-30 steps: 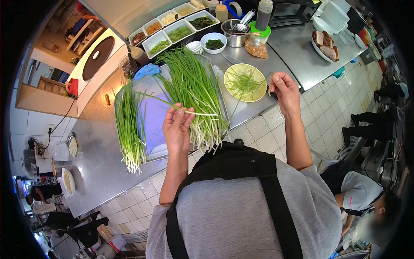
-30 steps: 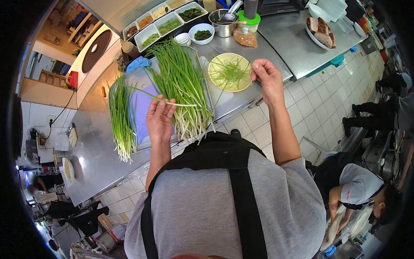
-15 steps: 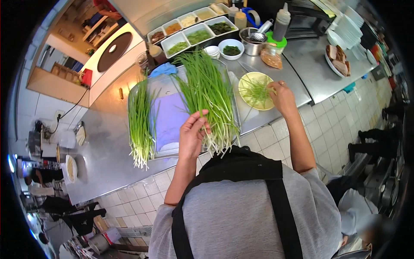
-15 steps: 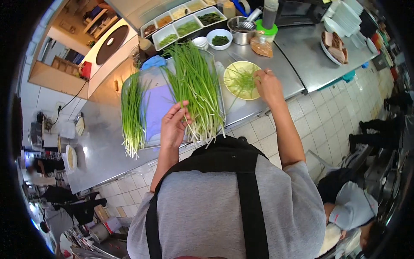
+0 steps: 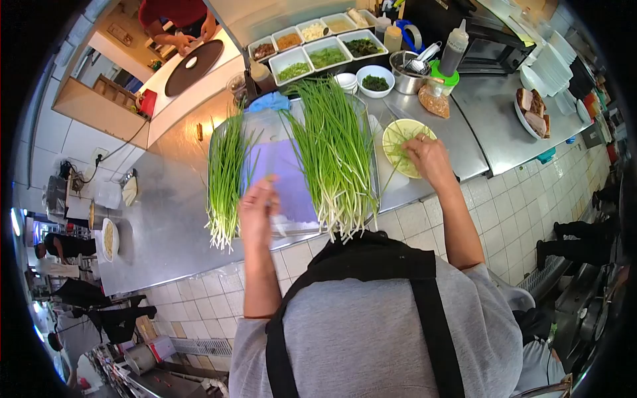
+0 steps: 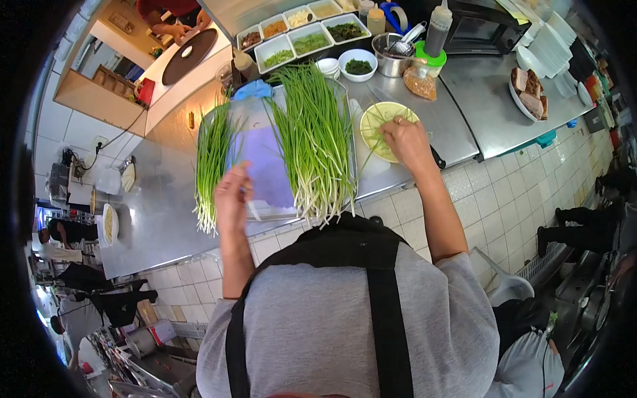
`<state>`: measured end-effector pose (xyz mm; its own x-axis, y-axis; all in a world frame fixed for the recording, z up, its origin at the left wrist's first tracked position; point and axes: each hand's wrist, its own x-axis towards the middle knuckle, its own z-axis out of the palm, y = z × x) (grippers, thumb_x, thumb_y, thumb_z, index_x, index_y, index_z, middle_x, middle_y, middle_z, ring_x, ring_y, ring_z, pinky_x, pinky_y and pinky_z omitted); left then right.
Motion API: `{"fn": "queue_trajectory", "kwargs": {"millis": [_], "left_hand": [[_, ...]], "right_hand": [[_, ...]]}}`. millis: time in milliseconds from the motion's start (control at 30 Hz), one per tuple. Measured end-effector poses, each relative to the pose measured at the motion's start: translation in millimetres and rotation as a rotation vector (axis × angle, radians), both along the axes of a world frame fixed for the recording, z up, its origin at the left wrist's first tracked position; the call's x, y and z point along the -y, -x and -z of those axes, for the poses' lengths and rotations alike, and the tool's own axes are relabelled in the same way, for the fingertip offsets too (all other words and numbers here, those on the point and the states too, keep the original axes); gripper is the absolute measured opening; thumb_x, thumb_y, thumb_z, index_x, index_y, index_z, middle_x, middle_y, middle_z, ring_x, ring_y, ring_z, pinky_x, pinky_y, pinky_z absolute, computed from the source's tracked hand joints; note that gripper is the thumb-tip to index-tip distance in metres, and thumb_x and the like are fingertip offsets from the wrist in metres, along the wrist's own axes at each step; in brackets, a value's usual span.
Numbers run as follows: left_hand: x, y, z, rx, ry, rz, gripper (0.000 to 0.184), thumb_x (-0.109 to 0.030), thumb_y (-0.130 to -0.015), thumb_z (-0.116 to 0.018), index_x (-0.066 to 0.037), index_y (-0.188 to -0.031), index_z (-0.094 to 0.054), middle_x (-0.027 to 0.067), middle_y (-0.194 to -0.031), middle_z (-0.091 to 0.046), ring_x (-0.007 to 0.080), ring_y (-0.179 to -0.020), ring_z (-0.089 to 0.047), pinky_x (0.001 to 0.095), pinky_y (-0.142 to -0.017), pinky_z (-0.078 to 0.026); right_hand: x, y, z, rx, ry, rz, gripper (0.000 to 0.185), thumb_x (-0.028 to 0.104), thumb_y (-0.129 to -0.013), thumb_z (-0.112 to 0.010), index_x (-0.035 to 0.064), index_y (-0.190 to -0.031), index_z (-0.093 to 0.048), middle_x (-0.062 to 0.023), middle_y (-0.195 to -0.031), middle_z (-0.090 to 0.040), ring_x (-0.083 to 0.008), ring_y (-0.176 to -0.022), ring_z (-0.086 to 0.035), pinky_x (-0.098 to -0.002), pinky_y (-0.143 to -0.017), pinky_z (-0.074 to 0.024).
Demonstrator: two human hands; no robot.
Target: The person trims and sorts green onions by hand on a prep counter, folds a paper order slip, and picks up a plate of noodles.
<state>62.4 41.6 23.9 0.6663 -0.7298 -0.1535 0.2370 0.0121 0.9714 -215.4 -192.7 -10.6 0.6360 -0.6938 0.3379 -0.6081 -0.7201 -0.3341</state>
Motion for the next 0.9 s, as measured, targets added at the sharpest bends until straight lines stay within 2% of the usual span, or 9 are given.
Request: {"fn": "queue_trajectory", "kwargs": {"millis": [100,167,267,367,433,533,633,700,900], "left_hand": [[-31,-64,2,0.385,-0.133,-0.199,0.023,-0.017,-0.087,-0.057,-0.002,-0.102,-0.063,-0.0019,-0.064,-0.052,0.0042,-0.052,-0.043,0.0201,-0.046,-0.035],[-50,-108,16,0.822,-0.402,-0.356,0.025,-0.015,-0.085,-0.058,-0.002,-0.105,-0.063,0.0050,-0.074,-0.057,0.0130,-0.062,-0.053,0.0275,-0.056,-0.043],[-62,-129,25,1.253,-0.656,-0.423,0.025,-0.012,-0.083,-0.058,-0.004,-0.105,-0.063,0.0122,-0.090,-0.058,0.0247,-0.078,-0.057,0.0355,-0.072,-0.045],[-40,-92,4,1.449,-0.536,-0.484,0.022,-0.011,-0.081,-0.059,-0.004,-0.102,-0.064,0.0157,-0.099,-0.057,0.0309,-0.089,-0.055,0.0387,-0.081,-0.043],[-14,-46,-12,1.282,-0.222,-0.300,0.020,-0.012,-0.080,-0.061,-0.005,-0.098,-0.065,0.0143,-0.096,-0.058,0.0293,-0.088,-0.056,0.0372,-0.079,-0.044],[17,32,-12,1.160,0.083,0.248,0.016,-0.014,-0.078,-0.063,-0.005,-0.091,-0.065,0.0124,-0.097,-0.058,0.0278,-0.090,-0.056,0.0368,-0.078,-0.045],[48,82,-8,1.507,0.190,0.629,0.030,-0.020,-0.076,-0.064,-0.005,-0.101,-0.062,0.0120,-0.108,-0.056,0.0296,-0.103,-0.050,0.0409,-0.087,-0.040],[59,86,-1,1.576,0.067,0.631,0.034,-0.025,-0.077,-0.063,-0.004,-0.103,-0.061,0.0127,-0.112,-0.054,0.0294,-0.108,-0.047,0.0418,-0.090,-0.037],[61,69,14,1.607,-0.128,0.584,0.037,-0.028,-0.078,-0.062,-0.002,-0.105,-0.059,0.0134,-0.114,-0.053,0.0298,-0.110,-0.045,0.0419,-0.093,-0.035]], "right_hand": [[-2,-7,-11,0.079,0.059,-0.009,0.009,0.011,-0.076,-0.061,0.0115,-0.084,-0.065,-0.0054,-0.081,-0.060,-0.0230,-0.077,-0.058,-0.0379,-0.068,-0.0412],[-2,-15,-13,0.139,0.091,-0.029,0.008,0.011,-0.077,-0.061,0.0115,-0.084,-0.065,-0.0042,-0.080,-0.060,-0.0222,-0.076,-0.058,-0.0377,-0.067,-0.0410],[-2,-31,-10,0.233,0.138,-0.125,0.010,0.012,-0.078,-0.060,0.0115,-0.086,-0.065,-0.0042,-0.081,-0.060,-0.0231,-0.078,-0.059,-0.0364,-0.070,-0.0419],[-8,-55,-13,0.280,0.106,-0.269,0.013,0.009,-0.077,-0.060,0.0102,-0.088,-0.065,-0.0055,-0.083,-0.061,-0.0237,-0.079,-0.059,-0.0358,-0.071,-0.0431],[-14,-74,-14,0.254,0.100,-0.348,0.014,0.007,-0.076,-0.060,0.0097,-0.090,-0.064,-0.0068,-0.085,-0.062,-0.0246,-0.079,-0.059,-0.0364,-0.072,-0.0439],[-16,-103,-19,0.153,0.092,-0.396,0.014,0.008,-0.078,-0.059,0.0099,-0.090,-0.065,-0.0093,-0.088,-0.062,-0.0271,-0.080,-0.060,-0.0391,-0.071,-0.0448],[-12,-109,-27,0.015,0.001,-0.306,0.013,0.012,-0.078,-0.057,0.0084,-0.088,-0.065,-0.0134,-0.086,-0.062,-0.0303,-0.077,-0.061,-0.0422,-0.068,-0.0465],[-7,-101,-26,-0.109,-0.038,-0.137,0.015,0.016,-0.078,-0.057,0.0054,-0.085,-0.066,-0.0175,-0.082,-0.063,-0.0325,-0.074,-0.061,-0.0438,-0.065,-0.0488],[-28,-94,-16,-0.337,-0.328,-0.009,0.024,0.027,-0.075,-0.061,0.0032,-0.074,-0.066,-0.0183,-0.077,-0.064,-0.0328,-0.076,-0.063,-0.0403,-0.070,-0.0505]]}}
